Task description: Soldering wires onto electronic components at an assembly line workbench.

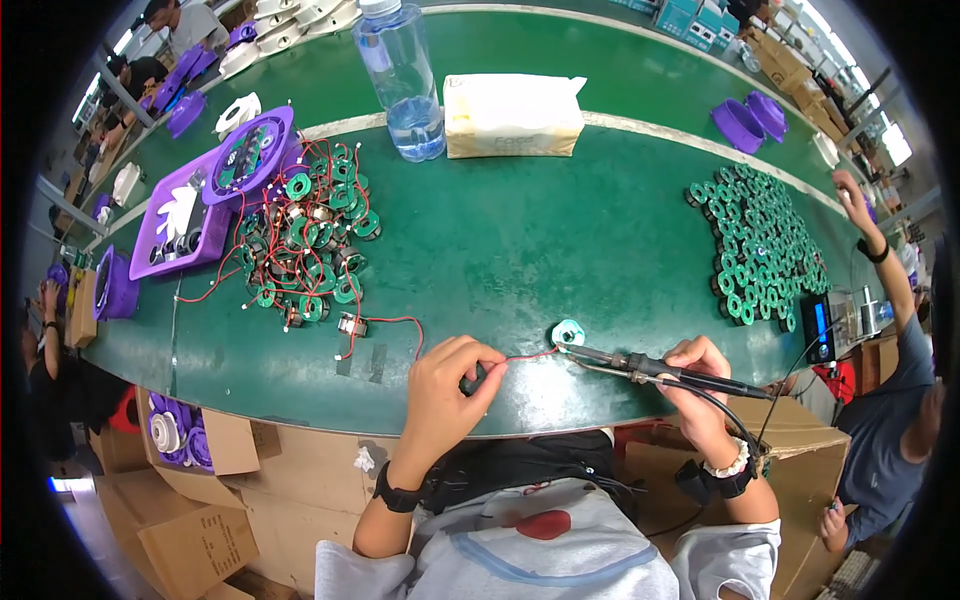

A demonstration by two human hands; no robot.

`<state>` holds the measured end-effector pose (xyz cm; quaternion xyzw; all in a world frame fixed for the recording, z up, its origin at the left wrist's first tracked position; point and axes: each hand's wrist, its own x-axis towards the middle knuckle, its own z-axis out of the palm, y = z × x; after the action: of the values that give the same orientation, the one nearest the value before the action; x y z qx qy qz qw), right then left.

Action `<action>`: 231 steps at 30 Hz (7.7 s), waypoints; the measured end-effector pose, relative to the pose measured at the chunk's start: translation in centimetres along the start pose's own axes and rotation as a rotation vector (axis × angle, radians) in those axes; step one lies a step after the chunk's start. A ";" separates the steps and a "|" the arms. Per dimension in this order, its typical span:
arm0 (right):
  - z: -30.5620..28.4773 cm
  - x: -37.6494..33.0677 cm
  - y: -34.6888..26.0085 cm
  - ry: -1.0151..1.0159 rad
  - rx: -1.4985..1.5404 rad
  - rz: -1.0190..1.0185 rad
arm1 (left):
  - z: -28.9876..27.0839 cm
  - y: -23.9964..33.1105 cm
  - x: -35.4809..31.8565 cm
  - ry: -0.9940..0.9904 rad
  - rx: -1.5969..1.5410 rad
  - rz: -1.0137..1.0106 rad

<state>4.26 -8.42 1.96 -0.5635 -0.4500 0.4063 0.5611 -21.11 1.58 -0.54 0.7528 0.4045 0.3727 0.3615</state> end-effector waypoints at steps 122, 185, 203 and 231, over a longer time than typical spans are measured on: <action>-1.3 -4.4 0.1 0.162 0.071 0.005 | 1.6 3.3 -1.9 -0.202 -0.115 -0.153; -7.0 -2.9 -2.3 0.288 0.208 -0.173 | -6.5 -0.1 -1.9 0.358 0.428 0.327; -1.1 -7.8 -5.6 0.507 0.142 -0.167 | -3.3 -0.9 9.4 -0.143 0.634 0.340; -8.6 -10.5 -7.7 0.570 0.368 -0.294 | 15.8 9.6 16.2 -0.929 -0.220 -0.107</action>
<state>9.38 -21.12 9.53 -0.4729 -0.2712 0.2223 0.8083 2.04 8.00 4.67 0.7751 0.1965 0.0183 0.6002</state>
